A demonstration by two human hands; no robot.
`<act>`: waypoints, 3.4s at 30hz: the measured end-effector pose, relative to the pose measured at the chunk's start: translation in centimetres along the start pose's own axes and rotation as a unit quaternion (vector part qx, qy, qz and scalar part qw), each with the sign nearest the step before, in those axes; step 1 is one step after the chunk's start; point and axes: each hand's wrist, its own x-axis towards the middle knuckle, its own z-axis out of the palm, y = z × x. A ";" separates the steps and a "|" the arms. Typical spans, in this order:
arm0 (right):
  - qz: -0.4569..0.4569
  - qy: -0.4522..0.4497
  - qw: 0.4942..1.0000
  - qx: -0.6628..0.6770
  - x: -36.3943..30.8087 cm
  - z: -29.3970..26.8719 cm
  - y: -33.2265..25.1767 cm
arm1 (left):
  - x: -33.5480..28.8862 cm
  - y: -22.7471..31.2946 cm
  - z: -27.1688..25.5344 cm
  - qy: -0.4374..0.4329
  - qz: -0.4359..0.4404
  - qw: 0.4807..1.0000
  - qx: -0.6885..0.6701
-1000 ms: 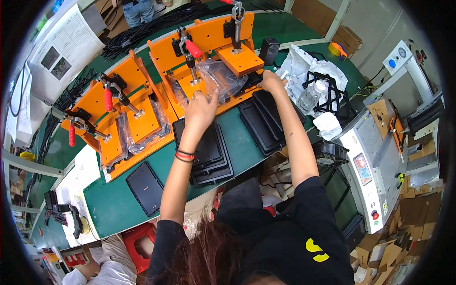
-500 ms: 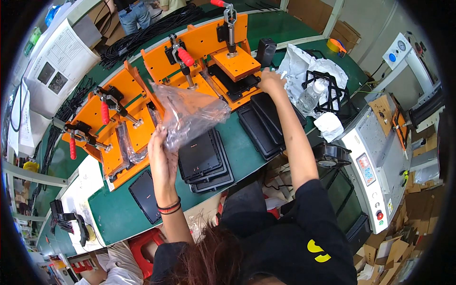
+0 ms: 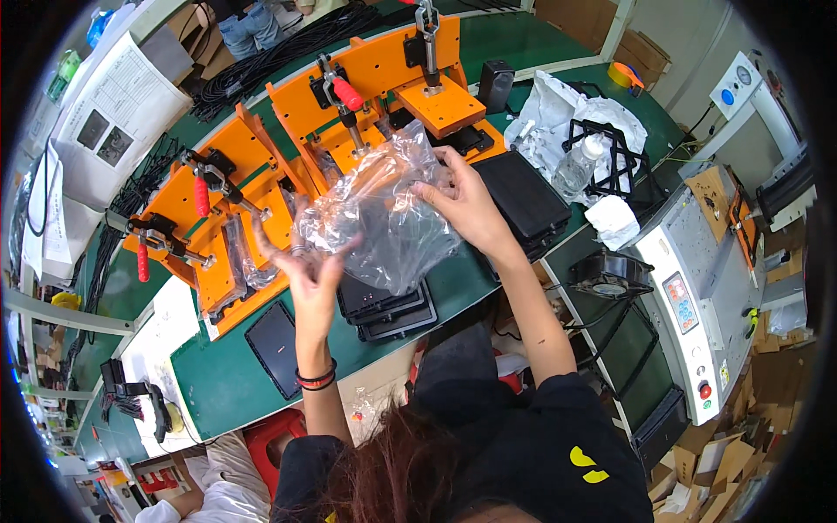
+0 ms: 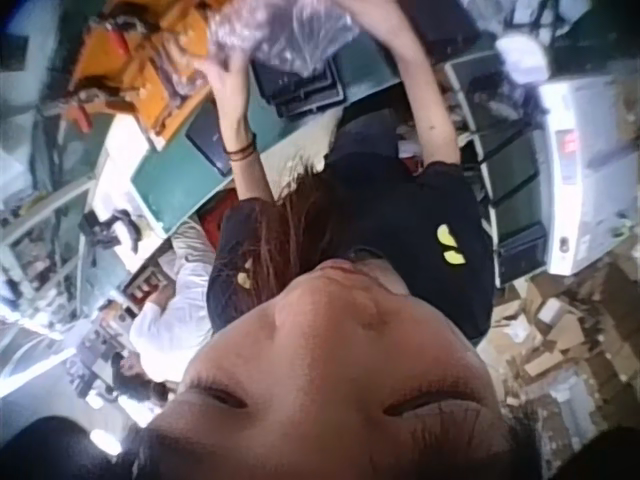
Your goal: The person assembles black rectangular electronic devices by attaching frames and placing them into orange clamping jigs. They retrieve components from cardboard boxes, align parts by hand, and secure them using the jigs' levers.
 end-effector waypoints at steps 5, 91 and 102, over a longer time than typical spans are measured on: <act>-0.027 0.039 0.994 -0.095 -0.3 -1.8 -0.6 | 1.9 -0.4 1.1 -0.025 -0.056 0.984 0.166; -0.243 0.144 0.884 -0.373 25.5 -12.5 -13.6 | -0.9 12.2 -6.9 -0.066 -0.106 0.901 0.415; -0.108 0.160 0.756 -0.626 19.2 -7.2 -4.7 | -11.3 4.1 -11.8 0.206 -0.175 0.902 0.336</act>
